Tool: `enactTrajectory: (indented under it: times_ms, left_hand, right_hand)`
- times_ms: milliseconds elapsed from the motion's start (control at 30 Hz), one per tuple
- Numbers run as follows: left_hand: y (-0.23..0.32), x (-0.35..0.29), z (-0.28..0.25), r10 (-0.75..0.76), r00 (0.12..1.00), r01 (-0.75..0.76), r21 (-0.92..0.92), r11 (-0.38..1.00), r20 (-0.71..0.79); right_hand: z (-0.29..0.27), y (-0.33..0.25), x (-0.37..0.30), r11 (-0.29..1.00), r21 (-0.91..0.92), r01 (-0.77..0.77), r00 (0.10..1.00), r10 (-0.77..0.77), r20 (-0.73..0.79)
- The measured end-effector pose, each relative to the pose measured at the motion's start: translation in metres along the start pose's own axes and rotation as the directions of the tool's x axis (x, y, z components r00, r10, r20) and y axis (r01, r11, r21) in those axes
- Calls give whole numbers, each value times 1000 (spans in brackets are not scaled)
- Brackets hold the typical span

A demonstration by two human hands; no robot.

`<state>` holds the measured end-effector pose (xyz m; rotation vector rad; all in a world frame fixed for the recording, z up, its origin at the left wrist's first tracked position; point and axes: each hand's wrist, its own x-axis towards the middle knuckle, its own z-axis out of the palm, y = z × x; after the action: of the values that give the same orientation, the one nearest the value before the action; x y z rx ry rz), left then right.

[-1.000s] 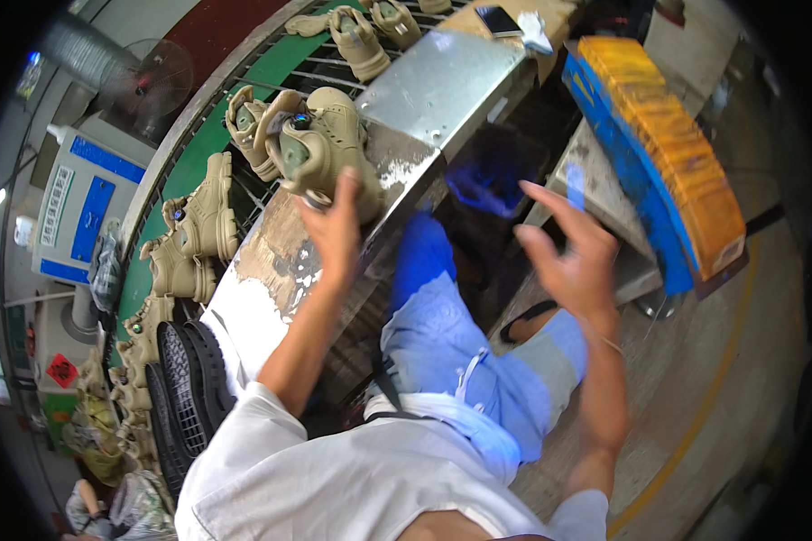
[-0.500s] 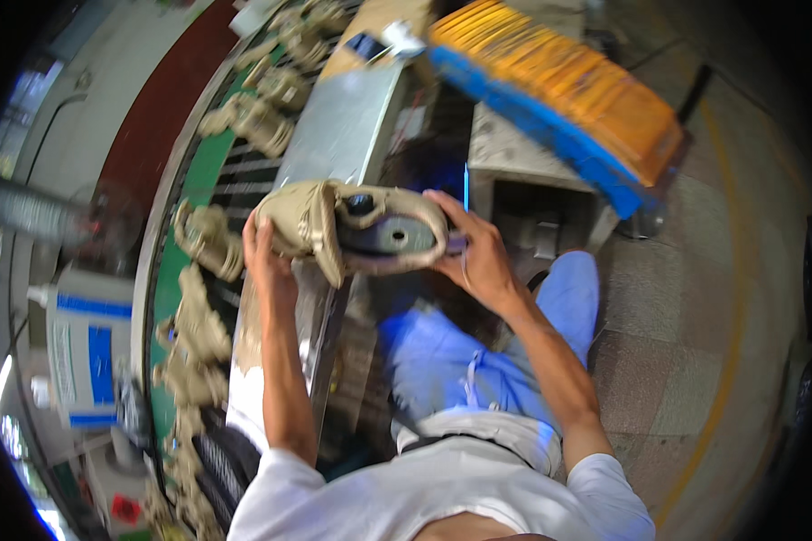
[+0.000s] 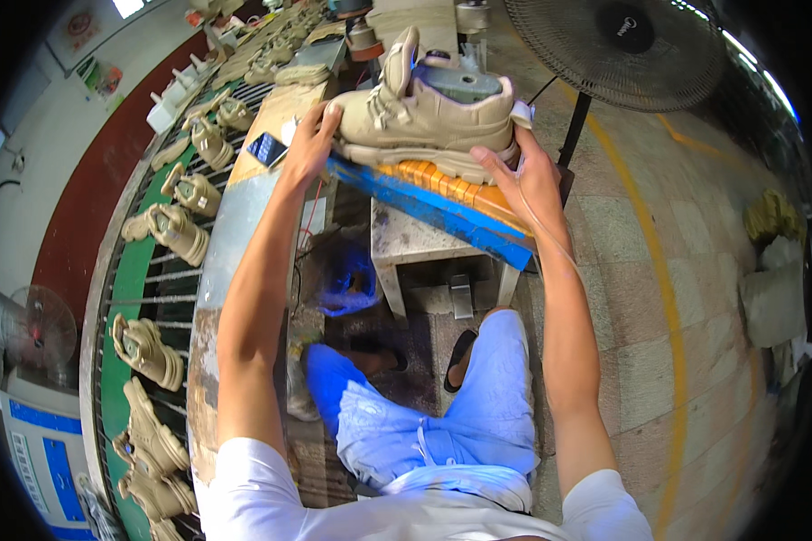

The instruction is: The person applies a liquid substance along the edge of the upper part of several shoes using a thin tube, then picks up a matching sole from a conveyor belt and places the shoe on a press to bond them.

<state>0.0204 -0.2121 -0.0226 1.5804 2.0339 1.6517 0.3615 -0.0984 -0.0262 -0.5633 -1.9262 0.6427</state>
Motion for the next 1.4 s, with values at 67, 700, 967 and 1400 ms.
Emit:
enactTrajectory:
  times_ms: [67, 700, 967, 1400]
  left_hand:
    - [9, -11, -18, -20, 989, 13, 52, 999, 149]
    - [113, 6, -50, -126, 810, -341, 636, 693, 572]
    - [113, -7, -81, -88, 776, -387, 582, 715, 624]
    - [79, 42, -7, 48, 754, -506, 533, 678, 655]
  right_hand:
    - [0, 5, -4, 998, 69, 12, 999, -9, -45]
    - [-22, 54, 29, 951, 283, -123, 906, -8, 423]
    - [-18, 56, 29, 971, 233, -60, 914, -40, 404]
    - [-11, 72, 33, 948, 316, -27, 957, -67, 283]
